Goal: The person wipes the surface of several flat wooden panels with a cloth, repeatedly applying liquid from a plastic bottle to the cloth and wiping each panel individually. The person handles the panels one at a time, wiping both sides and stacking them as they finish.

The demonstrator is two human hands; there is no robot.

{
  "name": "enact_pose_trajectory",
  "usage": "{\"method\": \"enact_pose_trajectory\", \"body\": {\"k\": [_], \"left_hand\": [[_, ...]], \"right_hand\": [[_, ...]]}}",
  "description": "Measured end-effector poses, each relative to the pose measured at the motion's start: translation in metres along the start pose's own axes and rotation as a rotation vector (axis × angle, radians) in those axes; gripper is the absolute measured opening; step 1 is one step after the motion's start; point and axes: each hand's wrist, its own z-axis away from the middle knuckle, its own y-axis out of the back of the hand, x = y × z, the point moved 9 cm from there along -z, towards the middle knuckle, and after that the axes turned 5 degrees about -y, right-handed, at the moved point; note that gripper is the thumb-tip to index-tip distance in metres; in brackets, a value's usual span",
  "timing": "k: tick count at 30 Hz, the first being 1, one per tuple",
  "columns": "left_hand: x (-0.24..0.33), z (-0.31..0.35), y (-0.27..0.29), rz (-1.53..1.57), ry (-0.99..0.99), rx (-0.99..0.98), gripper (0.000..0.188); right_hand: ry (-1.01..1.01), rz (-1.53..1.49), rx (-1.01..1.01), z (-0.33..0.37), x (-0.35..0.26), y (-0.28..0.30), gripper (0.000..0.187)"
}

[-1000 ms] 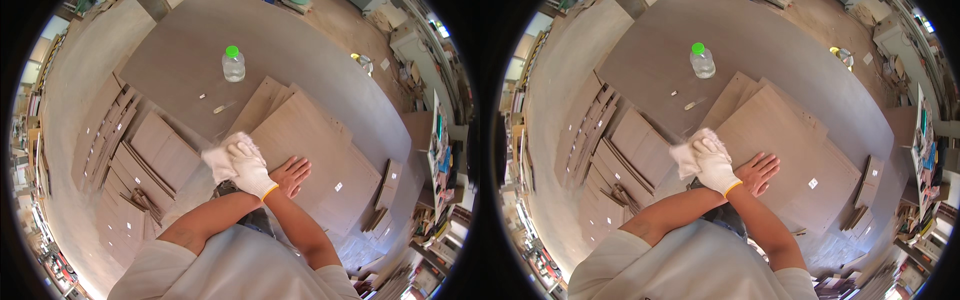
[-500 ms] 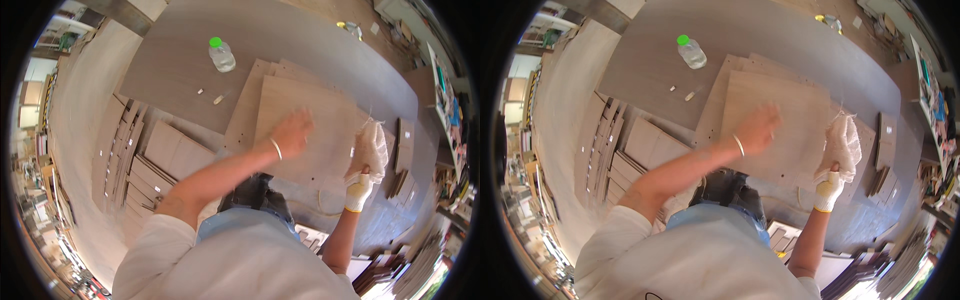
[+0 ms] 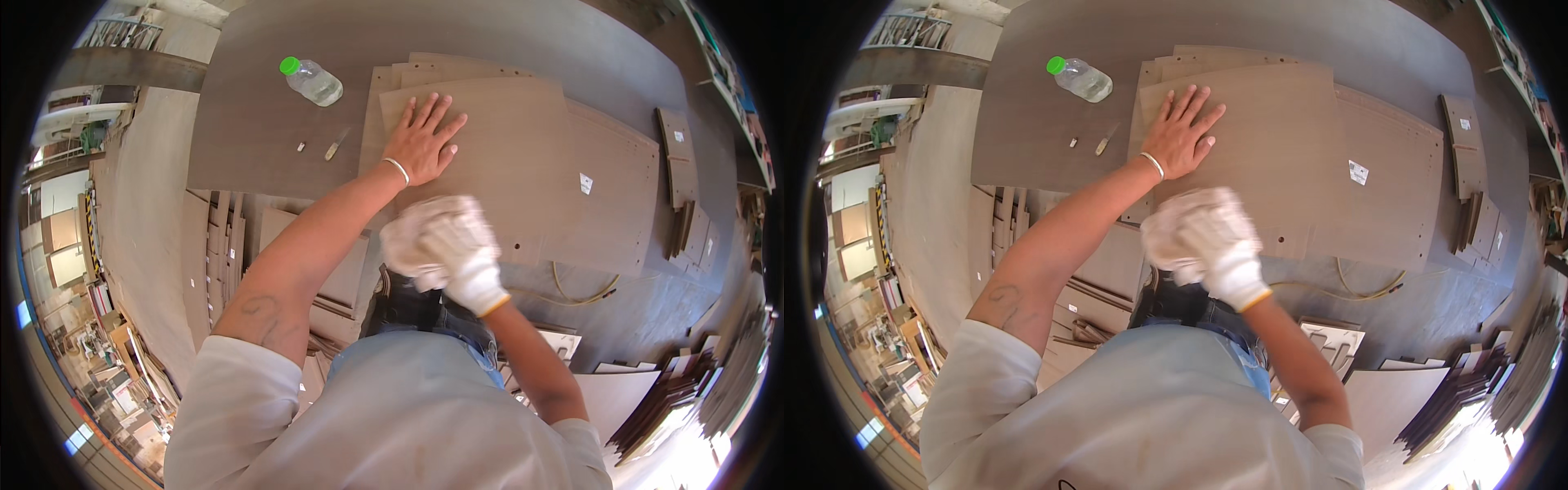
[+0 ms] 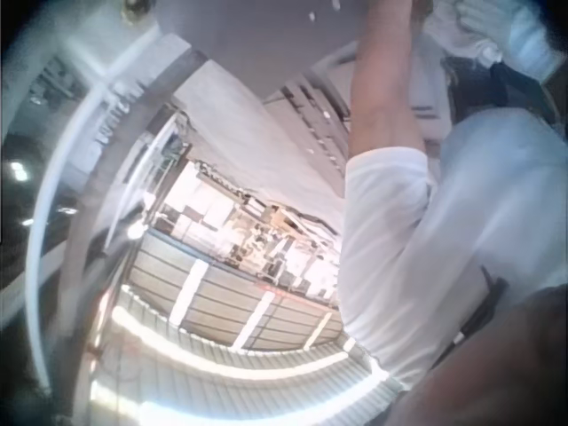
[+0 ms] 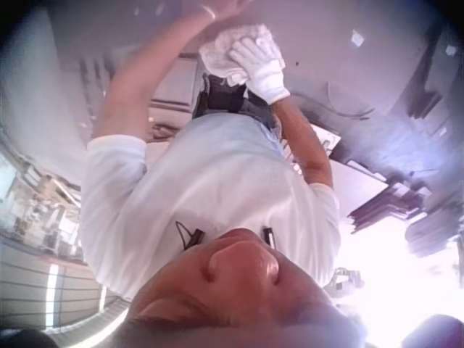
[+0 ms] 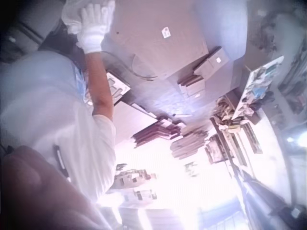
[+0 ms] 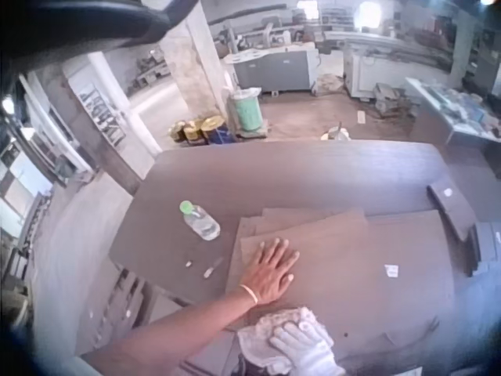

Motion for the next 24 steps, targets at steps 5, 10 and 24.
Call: {"method": "enact_pose_trajectory", "body": {"k": [5, 10, 24], "left_hand": [[0.005, -0.006, 0.004, 0.016, 0.027, 0.018, 0.062], [0.001, -0.007, 0.0, 0.024, 0.023, 0.003, 0.062], [0.0, -0.007, -0.007, 0.022, 0.008, 0.023, 0.064]], "right_hand": [[-0.274, 0.209, 0.342, 0.049, 0.039, -0.017, 0.06], [-0.069, 0.114, 0.241, -0.005, -0.04, -0.043, 0.061], [-0.547, 0.226, 0.496, 0.002, -0.035, -0.016, 0.052]]}}
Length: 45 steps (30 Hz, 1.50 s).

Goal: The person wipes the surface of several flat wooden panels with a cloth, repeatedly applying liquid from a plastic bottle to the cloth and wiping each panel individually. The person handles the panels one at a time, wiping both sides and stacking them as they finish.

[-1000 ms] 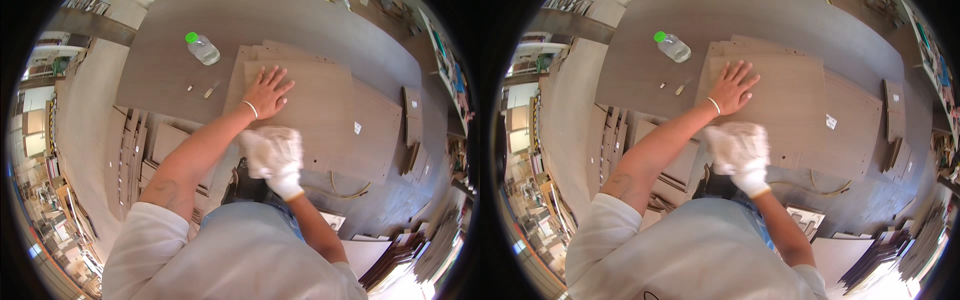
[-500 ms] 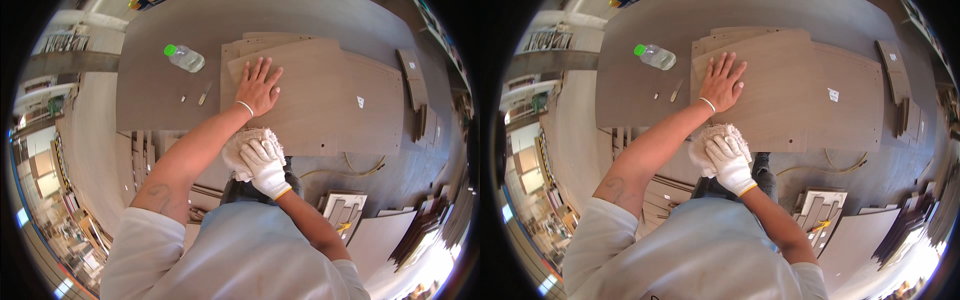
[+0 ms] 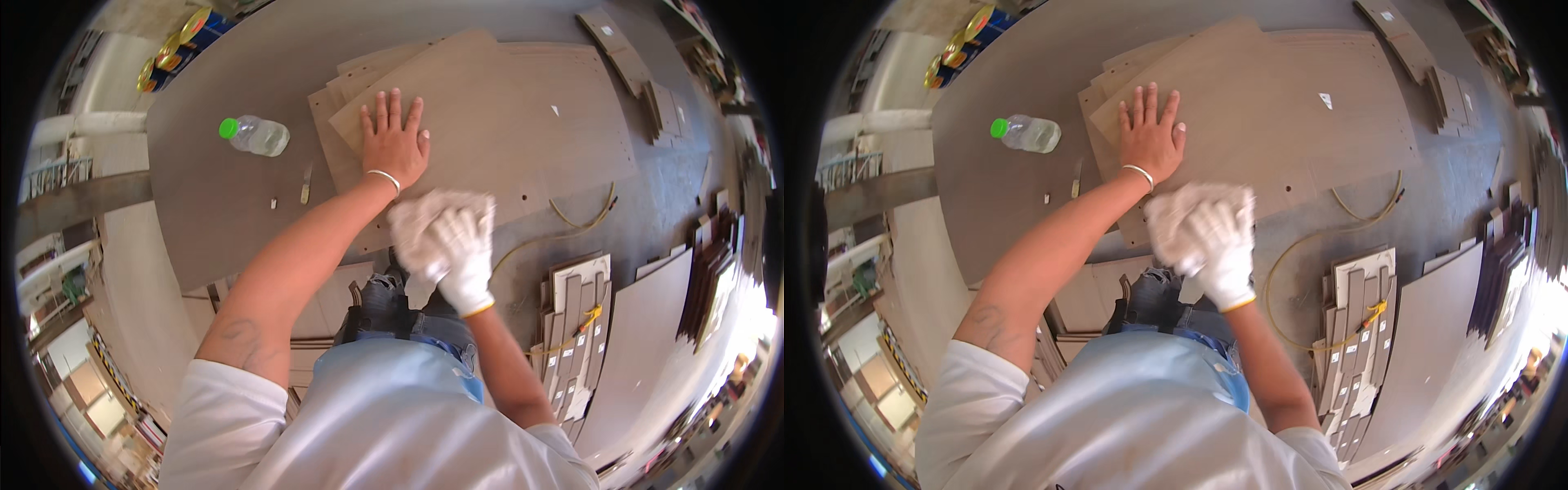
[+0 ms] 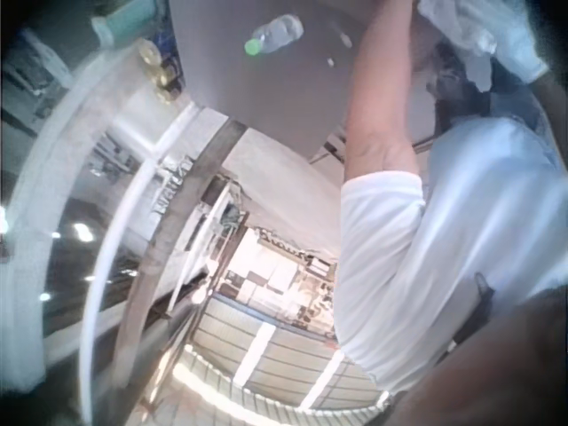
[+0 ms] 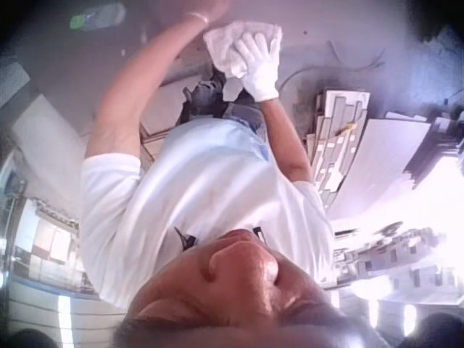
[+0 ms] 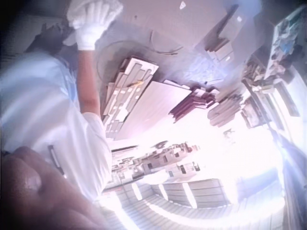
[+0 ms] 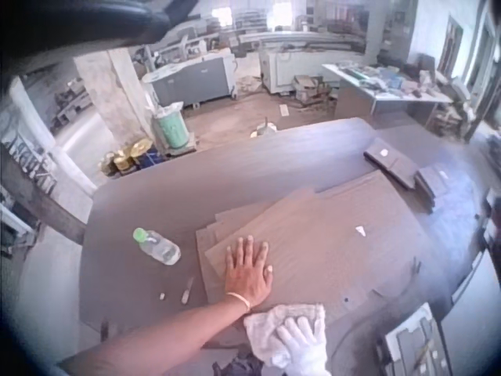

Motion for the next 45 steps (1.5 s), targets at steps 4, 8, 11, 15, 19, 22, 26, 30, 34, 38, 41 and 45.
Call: {"method": "enact_pose_trajectory", "body": {"k": [4, 8, 11, 15, 19, 22, 26, 30, 34, 38, 41, 45], "left_hand": [[0.006, 0.0, -0.002, -0.013, -0.018, -0.006, 0.066], [0.006, -0.006, -0.006, -0.016, -0.029, -0.016, 0.066], [0.005, -0.003, -0.002, -0.034, -0.055, -0.012, 0.067], [0.008, -0.002, 0.0, -0.074, -0.092, -0.018, 0.066], [0.004, 0.0, -0.003, -0.038, -0.08, -0.069, 0.068], [0.005, 0.002, -0.002, -0.045, -0.097, -0.043, 0.068], [0.01, -0.002, -0.003, -0.032, -0.088, -0.078, 0.069], [0.008, 0.0, 0.002, -0.032, -0.073, -0.079, 0.07], [0.002, 0.002, 0.003, -0.145, 0.05, -0.235, 0.07], [0.082, -0.013, 0.018, -0.039, -0.047, -0.241, 0.085], [0.137, 0.048, 0.006, 0.078, -0.014, -0.373, 0.104], [0.18, 0.077, 0.007, 0.146, 0.05, -0.372, 0.112]], "right_hand": [[-0.211, 0.198, 0.382, -0.017, 0.052, 0.049, 0.05], [-0.246, -0.006, 0.108, 0.02, -0.012, -0.027, 0.055], [0.084, -0.12, 0.085, 0.03, -0.029, -0.014, 0.055], [0.131, -0.089, 0.108, 0.01, 0.008, 0.014, 0.053], [-0.108, 0.149, 0.234, -0.049, 0.094, 0.063, 0.051], [-0.253, 0.18, 0.295, -0.086, 0.17, 0.088, 0.046], [-0.387, 0.108, 0.466, -0.098, 0.241, 0.092, 0.051], [-0.749, -0.527, 0.471, -0.107, 0.285, 0.092, 0.044], [-0.963, -1.512, 0.271, -0.085, 0.326, 0.062, 0.023], [-0.723, -1.97, 0.607, -0.003, 0.424, 0.056, 0.023], [-1.021, -1.851, 0.577, 0.048, 0.429, 0.041, 0.059], [-1.091, -1.827, 0.408, 0.108, 0.451, 0.037, 0.066]]}}
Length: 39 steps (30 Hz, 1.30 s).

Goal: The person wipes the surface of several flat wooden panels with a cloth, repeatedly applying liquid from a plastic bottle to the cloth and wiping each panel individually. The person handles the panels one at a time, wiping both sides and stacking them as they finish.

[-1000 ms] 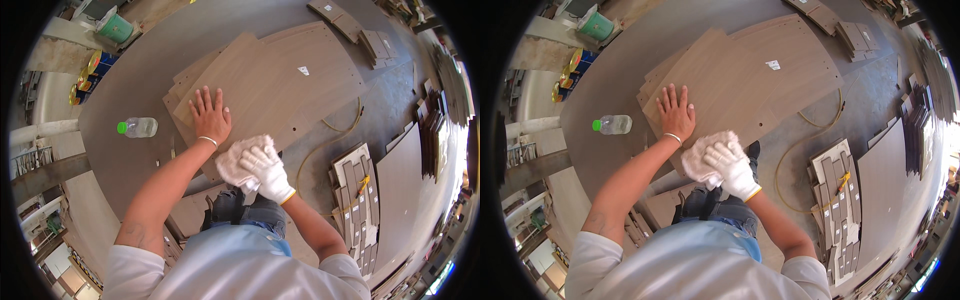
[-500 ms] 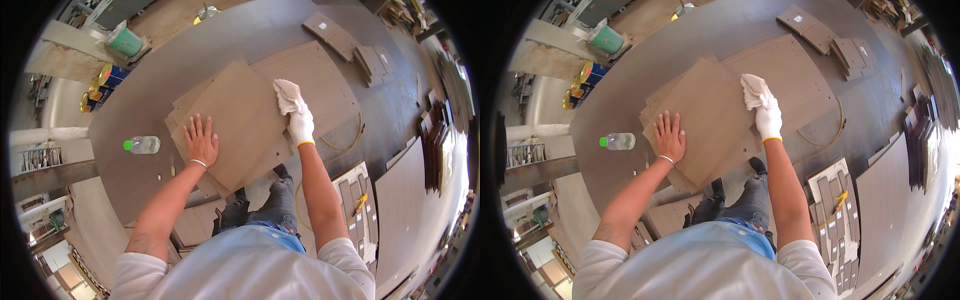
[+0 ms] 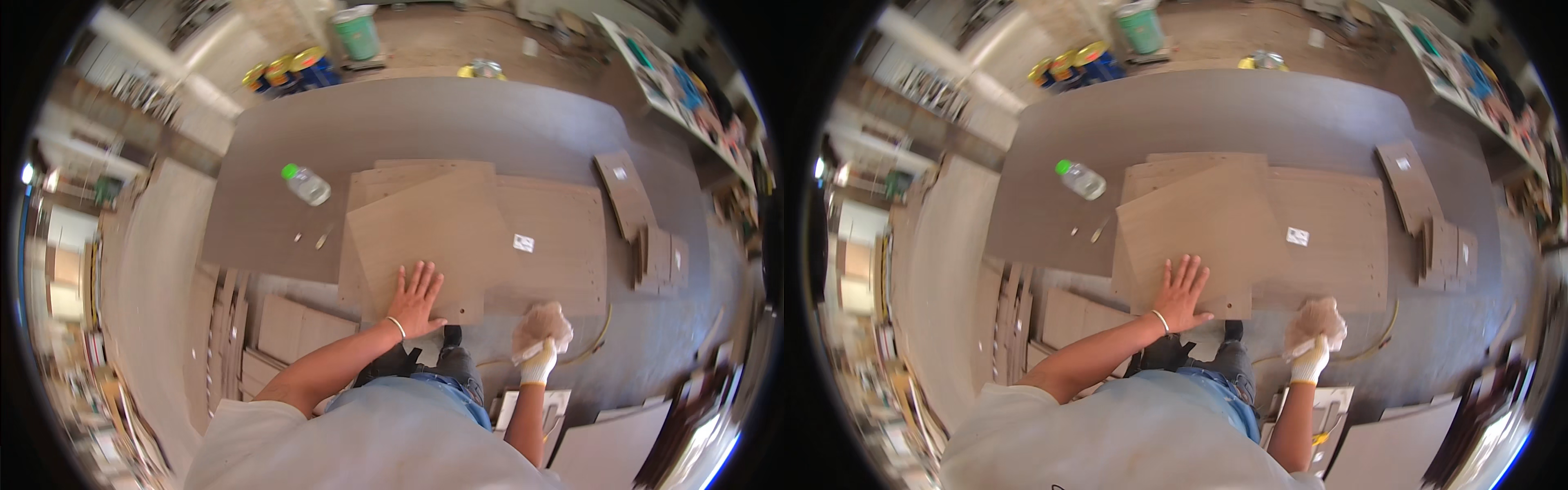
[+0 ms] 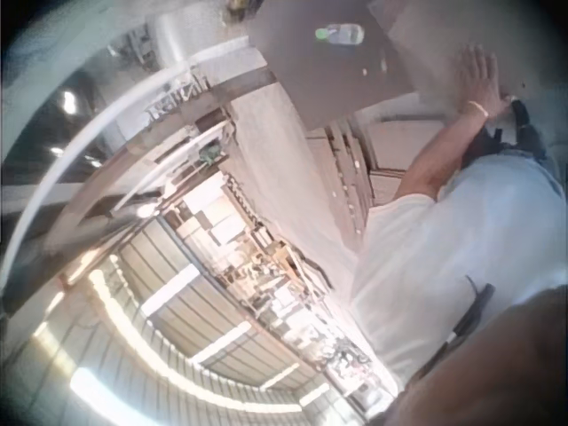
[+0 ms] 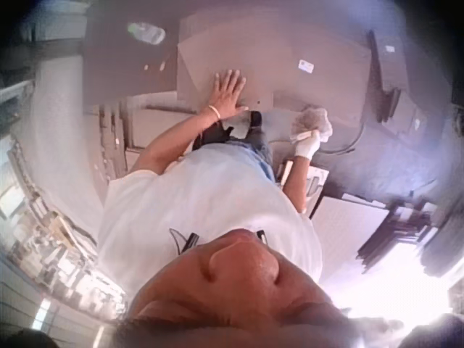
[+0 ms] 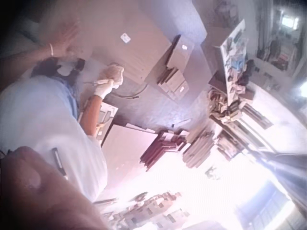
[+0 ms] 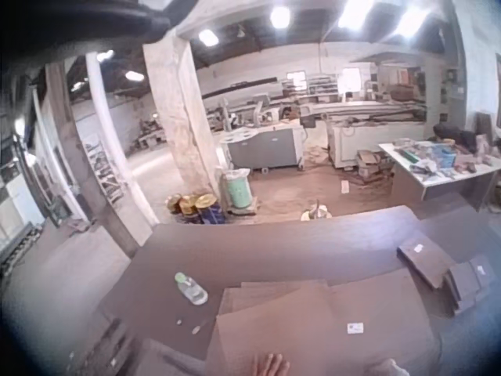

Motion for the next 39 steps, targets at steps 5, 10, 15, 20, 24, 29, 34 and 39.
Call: {"method": "enact_pose_trajectory", "body": {"k": [5, 10, 15, 20, 24, 29, 34, 39], "left_hand": [[0.023, 0.052, -0.02, -0.136, -0.016, -0.098, 0.116], [0.01, 0.067, -0.023, 0.167, 0.096, 0.016, 0.113], [-0.024, 0.081, -0.005, 0.209, 0.327, 0.027, 0.12], [-0.037, 0.087, -0.004, 0.103, 0.241, 0.009, 0.12], [-0.072, 0.098, -0.024, 0.11, 0.241, 0.085, 0.113], [-0.063, 0.104, -0.008, 0.178, 0.234, 0.046, 0.104], [-0.066, 0.105, -0.015, 0.16, 0.261, 0.148, 0.109], [-0.033, 0.108, -0.001, 0.136, 0.358, 0.12, 0.111]], "right_hand": [[-0.208, 0.246, -0.069, -0.001, 0.039, -0.007, 0.068], [-0.26, 0.231, -0.069, -0.001, 0.045, -0.061, 0.055], [-0.251, 0.345, -0.183, 0.005, 0.037, -0.092, 0.042], [-0.124, 0.56, -0.282, -0.025, 0.01, -0.109, 0.045], [-0.133, 0.718, -0.316, 0.014, 0.005, -0.164, 0.051], [-0.091, 0.674, -0.377, 0.012, -0.023, -0.18, 0.049], [-0.235, 0.832, -0.365, 0.009, 0.006, -0.177, 0.049], [-0.081, 0.801, -0.408, 0.048, 0.014, -0.195, 0.04]]}}
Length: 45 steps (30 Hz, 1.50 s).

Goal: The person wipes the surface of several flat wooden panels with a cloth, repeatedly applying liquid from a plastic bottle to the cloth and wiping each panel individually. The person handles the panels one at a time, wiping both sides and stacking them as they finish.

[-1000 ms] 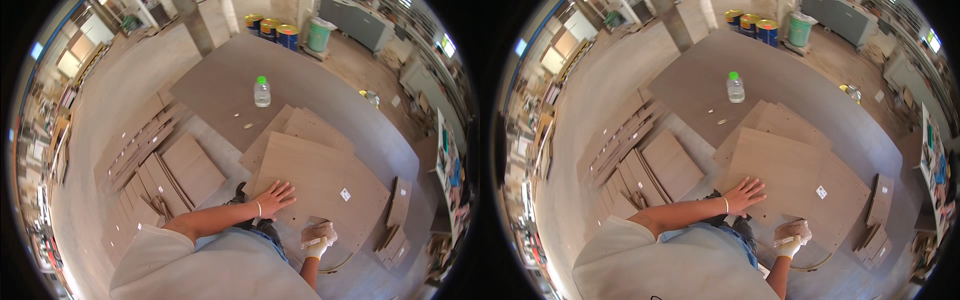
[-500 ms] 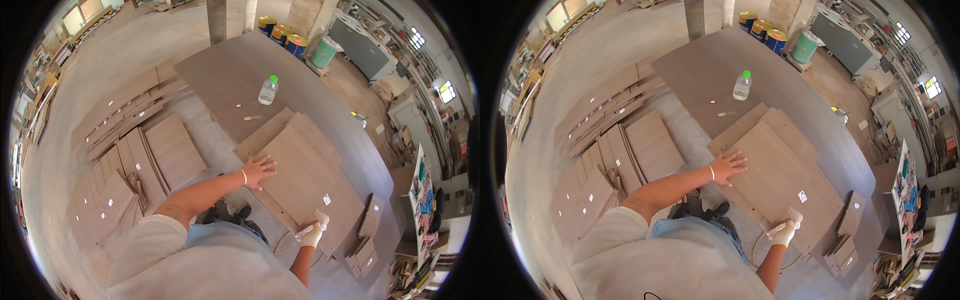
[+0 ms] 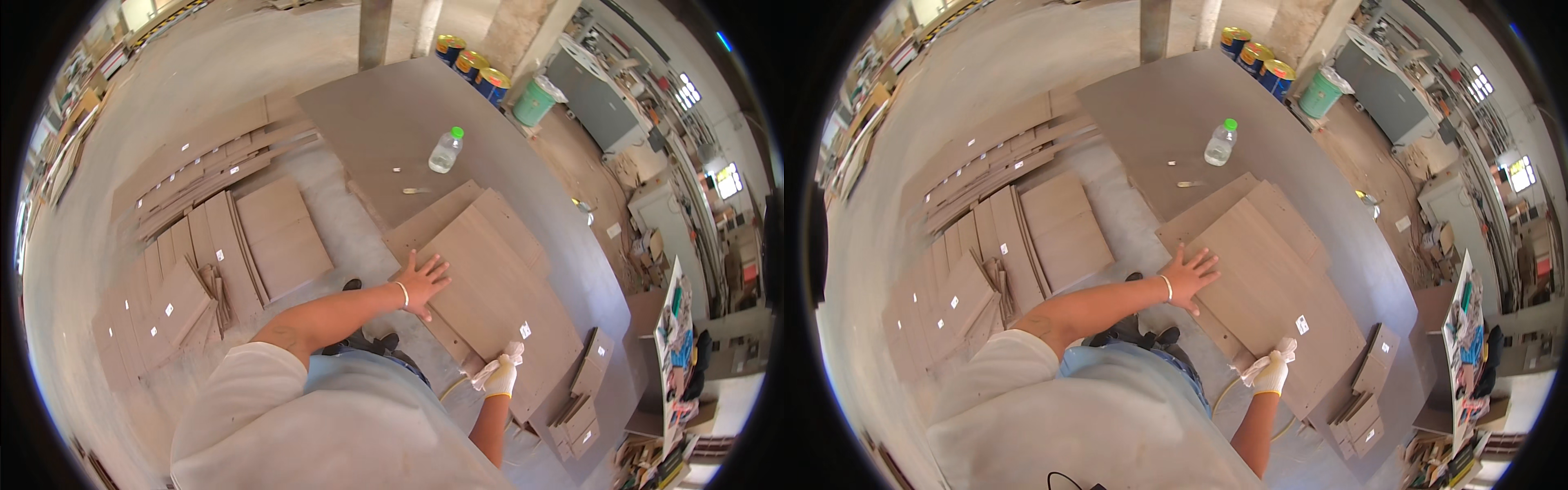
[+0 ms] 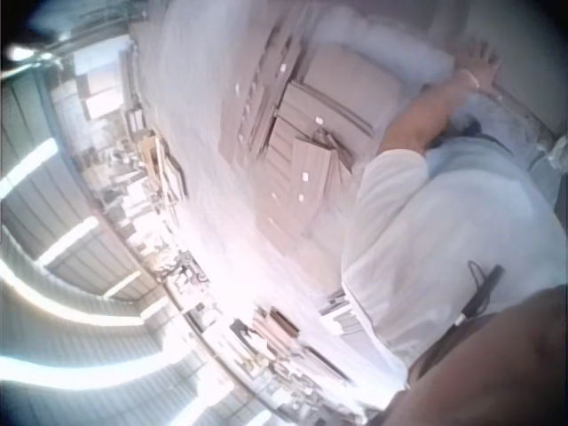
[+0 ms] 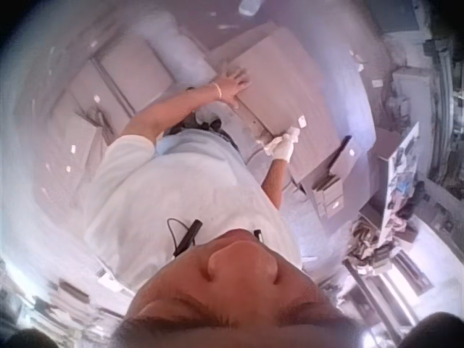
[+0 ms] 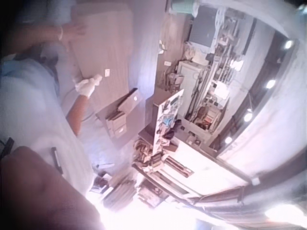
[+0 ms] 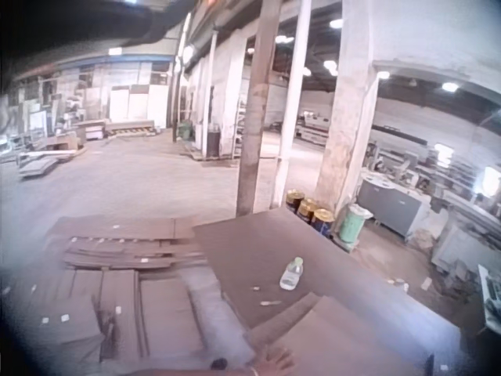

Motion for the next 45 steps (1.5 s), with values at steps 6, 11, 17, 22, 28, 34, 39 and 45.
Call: {"method": "enact_pose_trajectory", "body": {"k": [6, 11, 17, 22, 28, 34, 39, 45], "left_hand": [[0.038, -0.026, -0.016, -0.211, -0.063, 0.354, 0.083], [0.063, -0.026, 0.024, -0.218, -0.175, 0.656, 0.043], [0.069, 0.013, 0.067, -0.269, -0.18, 0.62, 0.029], [0.031, 0.13, 0.073, -0.191, 0.059, 0.762, 0.026], [-0.106, 0.335, -0.005, 0.474, 0.787, 0.842, 0.039], [-0.222, 0.6, -0.255, 0.969, 1.783, 1.462, 0.027], [-0.246, 0.772, -0.444, 1.272, 2.091, 1.746, 0.021], [-0.314, 0.821, -0.519, 1.909, 1.586, 2.673, 0.031]], "right_hand": [[0.011, 0.191, -0.075, -0.002, -0.047, 0.003, 0.024], [0.131, 0.328, -0.215, 0.006, -0.077, -0.002, 0.032], [0.154, 0.355, -0.426, 0.038, -0.081, -0.031, 0.061], [-0.063, 0.307, -0.591, 0.056, -0.046, -0.096, 0.064], [-0.114, 0.384, -0.635, 0.088, 0.035, -0.197, 0.06], [-0.502, 0.459, -0.91, 0.155, 0.183, -0.293, 0.075], [-0.692, 0.682, -0.827, 0.208, 0.302, -0.314, 0.073], [-0.59, 0.764, -0.612, 0.289, 0.341, -0.331, 0.066]]}}
